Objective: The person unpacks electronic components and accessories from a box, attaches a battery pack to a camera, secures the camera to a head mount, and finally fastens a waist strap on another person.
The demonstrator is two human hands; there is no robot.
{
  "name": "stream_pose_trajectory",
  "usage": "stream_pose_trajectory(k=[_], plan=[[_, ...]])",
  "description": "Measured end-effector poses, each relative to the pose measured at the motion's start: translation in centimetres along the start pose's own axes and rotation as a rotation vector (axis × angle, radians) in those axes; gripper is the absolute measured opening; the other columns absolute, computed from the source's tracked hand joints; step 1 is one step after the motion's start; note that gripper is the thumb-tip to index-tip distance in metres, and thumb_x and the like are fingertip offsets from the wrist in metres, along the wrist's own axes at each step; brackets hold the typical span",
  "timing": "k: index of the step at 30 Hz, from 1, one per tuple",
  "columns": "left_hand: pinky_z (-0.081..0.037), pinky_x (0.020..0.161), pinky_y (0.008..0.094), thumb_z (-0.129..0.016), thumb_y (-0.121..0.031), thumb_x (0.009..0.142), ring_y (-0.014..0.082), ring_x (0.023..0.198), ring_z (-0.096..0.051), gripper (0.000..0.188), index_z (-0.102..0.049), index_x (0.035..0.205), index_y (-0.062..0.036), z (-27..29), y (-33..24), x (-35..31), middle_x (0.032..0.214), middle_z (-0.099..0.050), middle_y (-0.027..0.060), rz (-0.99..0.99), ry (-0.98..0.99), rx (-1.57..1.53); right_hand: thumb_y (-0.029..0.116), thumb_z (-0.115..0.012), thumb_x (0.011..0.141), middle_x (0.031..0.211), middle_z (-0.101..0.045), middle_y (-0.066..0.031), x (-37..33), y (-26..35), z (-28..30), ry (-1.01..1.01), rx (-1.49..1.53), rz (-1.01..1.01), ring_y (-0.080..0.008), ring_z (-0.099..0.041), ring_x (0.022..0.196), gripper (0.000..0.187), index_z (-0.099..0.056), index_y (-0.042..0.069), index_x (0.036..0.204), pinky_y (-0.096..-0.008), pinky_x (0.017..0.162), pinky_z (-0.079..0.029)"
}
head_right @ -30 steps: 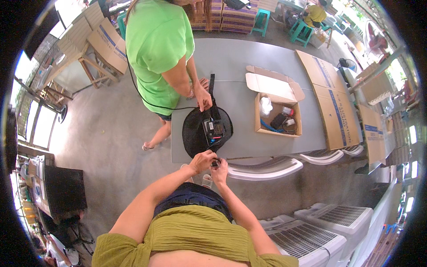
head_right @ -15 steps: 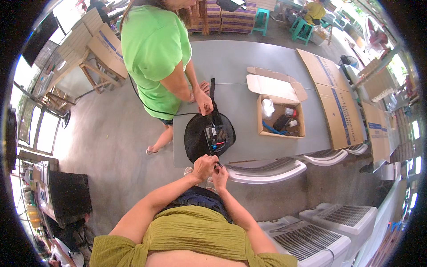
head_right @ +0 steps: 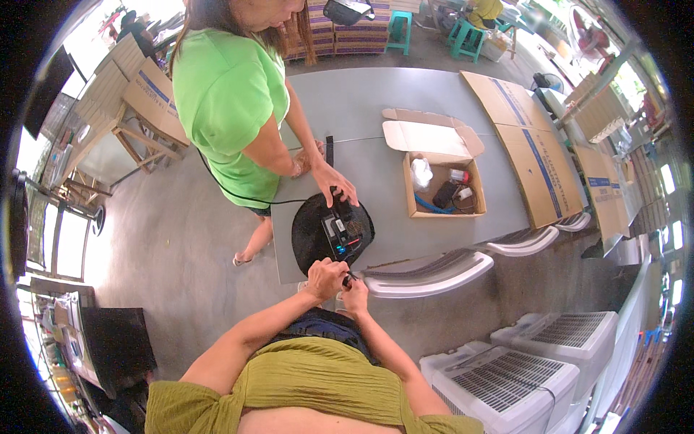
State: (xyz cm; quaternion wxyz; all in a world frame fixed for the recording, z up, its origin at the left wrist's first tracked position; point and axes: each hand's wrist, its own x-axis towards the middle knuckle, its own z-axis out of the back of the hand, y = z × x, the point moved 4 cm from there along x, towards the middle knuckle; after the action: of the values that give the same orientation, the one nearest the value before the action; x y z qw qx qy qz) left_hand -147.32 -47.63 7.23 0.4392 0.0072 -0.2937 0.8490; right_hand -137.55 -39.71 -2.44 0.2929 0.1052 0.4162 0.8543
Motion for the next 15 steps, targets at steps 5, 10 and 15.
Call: stream_pose_trajectory(k=[5, 10, 15], plan=[[-0.045, 0.061, 0.0365, -0.067, -0.022, 0.078, 0.0171, 0.071, -0.06, 0.007, -0.065, 0.083, -0.0173, 0.3, 0.8, -1.8, 0.081, -0.068, -0.004, -0.255, 0.046, 0.014, 0.002, -0.064, 0.077, 0.095, -0.066, -0.0179, 1.1, -0.6, 2.5, 0.039, 0.362, -0.291, -0.0305, -0.067, 0.091, 0.033, -0.061, 0.0, 0.11, -0.0376, 0.077, -0.053], [-0.049, 0.069, 0.0349, -0.068, -0.016, 0.078, 0.0188, 0.08, -0.06, 0.015, -0.064, 0.093, -0.0143, 1.8, 0.8, -2.8, 0.095, -0.066, 0.0007, -0.193, 0.01, -0.123, 0.003, -0.052, 0.089, 0.096, -0.065, -0.01, 5.2, -0.8, 4.7, -0.051, 0.46, -0.273, -0.0162, -0.065, 0.078, 0.027, -0.058, 0.0, 0.115, -0.0278, 0.06, -0.053], [-0.05, 0.072, 0.0372, -0.062, -0.002, 0.078, 0.025, 0.082, -0.06, 0.024, -0.059, 0.101, -0.006, 2.4, 3.7, -0.3, 0.099, -0.061, 0.0086, 0.306, -0.263, -0.418, 0.009, -0.06, 0.09, 0.091, -0.064, -0.0065, 10.7, -0.8, 5.6, -0.282, 0.209, -0.083, -0.0128, -0.06, 0.077, 0.02, -0.062, 0.001, 0.108, -0.0272, 0.062, -0.053]])
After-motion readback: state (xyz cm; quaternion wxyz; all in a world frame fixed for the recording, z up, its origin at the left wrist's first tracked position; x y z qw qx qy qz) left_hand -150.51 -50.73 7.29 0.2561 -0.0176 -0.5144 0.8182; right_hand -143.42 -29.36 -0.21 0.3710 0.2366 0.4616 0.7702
